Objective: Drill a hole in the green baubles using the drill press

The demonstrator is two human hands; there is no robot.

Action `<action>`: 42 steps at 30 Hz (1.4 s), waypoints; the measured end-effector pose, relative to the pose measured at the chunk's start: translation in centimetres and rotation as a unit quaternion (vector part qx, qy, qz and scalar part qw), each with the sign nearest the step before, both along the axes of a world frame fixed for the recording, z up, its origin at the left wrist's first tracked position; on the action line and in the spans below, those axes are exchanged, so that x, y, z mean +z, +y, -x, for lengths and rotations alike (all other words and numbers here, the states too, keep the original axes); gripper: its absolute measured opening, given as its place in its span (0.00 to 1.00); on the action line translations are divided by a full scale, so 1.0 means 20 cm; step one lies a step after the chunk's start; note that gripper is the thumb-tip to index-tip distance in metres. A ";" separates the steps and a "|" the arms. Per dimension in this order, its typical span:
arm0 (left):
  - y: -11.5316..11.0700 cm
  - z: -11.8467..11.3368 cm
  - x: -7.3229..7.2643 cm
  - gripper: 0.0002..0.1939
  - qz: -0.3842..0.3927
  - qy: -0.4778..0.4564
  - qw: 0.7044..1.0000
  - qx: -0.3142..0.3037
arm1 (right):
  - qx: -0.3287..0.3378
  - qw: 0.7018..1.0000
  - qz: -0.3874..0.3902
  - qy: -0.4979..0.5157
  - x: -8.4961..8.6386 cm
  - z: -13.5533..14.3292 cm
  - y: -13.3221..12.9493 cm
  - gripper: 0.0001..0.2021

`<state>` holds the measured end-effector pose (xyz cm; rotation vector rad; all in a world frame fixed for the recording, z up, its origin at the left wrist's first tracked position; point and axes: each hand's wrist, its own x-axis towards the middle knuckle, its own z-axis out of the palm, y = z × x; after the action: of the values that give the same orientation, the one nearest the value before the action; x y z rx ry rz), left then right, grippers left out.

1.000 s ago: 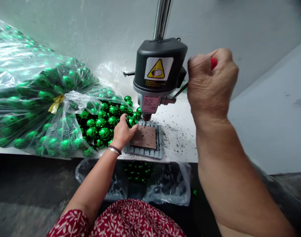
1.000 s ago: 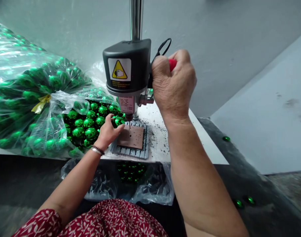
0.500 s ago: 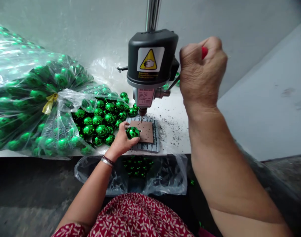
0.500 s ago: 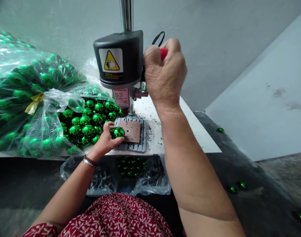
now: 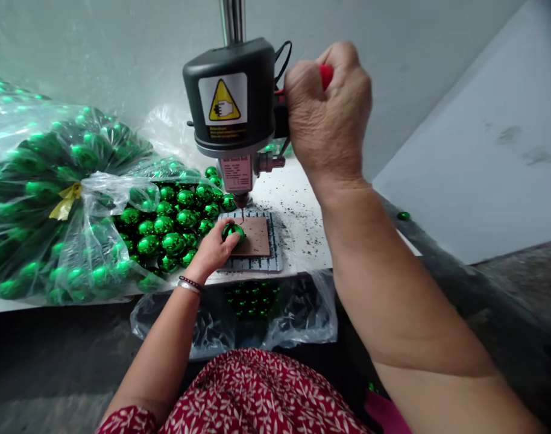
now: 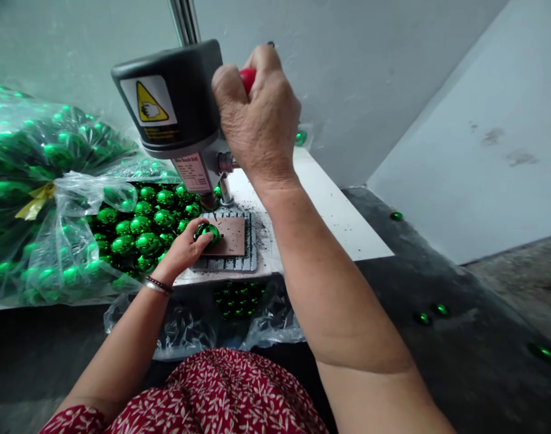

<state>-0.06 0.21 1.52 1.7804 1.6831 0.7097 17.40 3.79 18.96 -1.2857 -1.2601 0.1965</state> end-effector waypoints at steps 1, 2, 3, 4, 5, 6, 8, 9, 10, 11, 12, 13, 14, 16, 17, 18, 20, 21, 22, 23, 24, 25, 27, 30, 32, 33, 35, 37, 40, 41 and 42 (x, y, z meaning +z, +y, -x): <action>0.00 0.00 0.01 0.21 -0.012 0.012 1.000 -0.020 | 0.004 1.000 0.000 0.001 0.00 0.00 0.00 0.15; 0.00 -0.01 0.01 0.21 -0.025 0.021 0.999 -0.038 | 0.005 1.000 0.002 0.003 0.00 0.00 0.00 0.15; -0.01 -0.01 0.01 0.22 -0.037 0.029 0.997 -0.055 | 0.006 1.000 0.003 0.004 0.00 0.00 0.00 0.15; -0.01 0.00 0.00 0.24 -0.048 0.036 0.996 -0.069 | 0.007 1.000 0.005 0.006 0.00 0.00 0.00 0.15; -0.02 0.00 0.00 0.25 -0.057 0.043 0.994 -0.079 | 0.009 1.000 0.003 0.008 -0.01 0.00 0.00 0.15; -0.02 0.00 -0.01 0.27 -0.064 0.048 0.993 -0.086 | 0.011 1.000 0.000 0.009 -0.01 0.00 0.00 0.15; -0.02 0.01 -0.02 0.28 -0.062 0.049 0.994 -0.079 | 0.015 1.000 -0.005 0.011 -0.01 -0.01 0.00 0.15; -0.02 0.01 -0.02 0.28 -0.053 0.043 0.995 -0.067 | 0.015 1.000 -0.005 0.011 -0.01 -0.01 0.00 0.15; -0.02 0.01 -0.02 0.28 -0.042 0.031 0.997 -0.049 | 0.015 1.000 -0.002 0.011 -0.01 -0.01 0.00 0.15; -0.02 0.02 -0.02 0.28 -0.030 0.015 0.999 -0.030 | 0.014 1.000 0.003 0.010 -0.01 0.00 0.00 0.15; -0.01 0.02 -0.02 0.29 -0.018 -0.004 1.000 -0.013 | 0.012 1.000 0.007 0.007 0.00 0.00 0.00 0.15; 0.00 0.02 -0.02 0.29 -0.008 -0.020 1.000 -0.002 | 0.012 1.000 0.011 0.004 0.00 0.00 0.00 0.15; 0.01 0.02 -0.02 0.29 -0.003 -0.031 1.000 0.005 | 0.011 1.000 0.013 0.000 0.00 0.00 0.00 0.15; 0.02 0.02 -0.01 0.28 -0.001 -0.033 0.999 0.003 | 0.007 1.000 0.016 -0.009 0.01 0.00 0.00 0.16; 0.03 0.01 0.00 0.26 -0.003 -0.026 1.000 0.000 | 0.006 1.000 0.015 -0.012 0.01 0.00 0.00 0.16; 0.03 0.01 0.01 0.25 -0.006 -0.016 1.000 -0.003 | 0.006 1.000 0.014 -0.012 0.01 0.00 0.00 0.16; 0.04 -0.01 0.02 0.25 -0.012 0.004 1.000 -0.004 | 0.011 1.000 0.008 -0.006 0.00 0.00 0.00 0.16; 0.04 -0.02 0.03 0.25 -0.014 0.014 1.000 -0.004 | 0.016 1.000 0.005 0.000 0.00 0.00 0.00 0.16; 0.05 -0.03 0.03 0.25 -0.016 0.025 1.000 -0.006 | 0.020 1.000 0.003 0.006 0.00 -0.01 0.00 0.15; 0.05 -0.03 0.03 0.26 -0.019 0.036 0.999 -0.009 | 0.023 1.000 0.002 0.010 0.00 -0.01 0.00 0.15; 0.05 -0.04 0.03 0.28 -0.023 0.046 0.999 -0.014 | 0.023 1.000 0.001 0.011 0.00 -0.01 0.00 0.15; 0.06 -0.04 0.02 0.29 -0.030 0.056 0.998 -0.018 | 0.024 1.000 0.000 0.010 -0.01 -0.01 0.00 0.14; 0.07 -0.04 -0.01 0.32 -0.051 0.070 0.996 -0.028 | 0.022 1.000 0.003 0.006 0.00 -0.01 0.00 0.14; 0.09 -0.03 -0.06 0.33 -0.078 0.070 0.993 -0.053 | 0.020 1.000 0.007 0.003 0.00 -0.01 0.00 0.15; 0.08 -0.03 -0.08 0.33 -0.086 0.058 0.992 -0.074 | 0.019 1.000 0.004 0.003 0.00 0.00 -0.01 0.15; 0.08 -0.03 -0.09 0.32 -0.088 0.051 0.991 -0.083 | 0.019 1.000 0.001 0.003 0.00 0.00 -0.01 0.15; 0.07 -0.03 -0.10 0.31 -0.088 0.037 0.991 -0.093 | 0.015 1.000 -0.001 0.003 0.00 0.00 0.00 0.15; 0.07 -0.05 -0.10 0.31 -0.079 0.025 0.993 -0.087 | 0.009 1.000 -0.003 0.000 0.00 0.00 0.00 0.15; 0.07 -0.07 -0.11 0.30 -0.065 0.011 0.996 -0.053 | 0.003 1.000 -0.013 0.000 -0.01 0.00 0.00 0.15; 0.07 -0.08 -0.11 0.30 -0.062 0.007 0.997 -0.043 | 0.003 1.000 -0.017 0.002 -0.01 0.00 0.00 0.16; 0.08 -0.08 -0.11 0.30 -0.059 0.002 0.998 -0.037 | 0.003 1.000 -0.022 0.004 -0.01 0.00 0.01 0.16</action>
<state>1.63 1.73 -0.68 1.9155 1.5986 0.7883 17.34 3.93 18.69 -1.2420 -1.2550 0.1782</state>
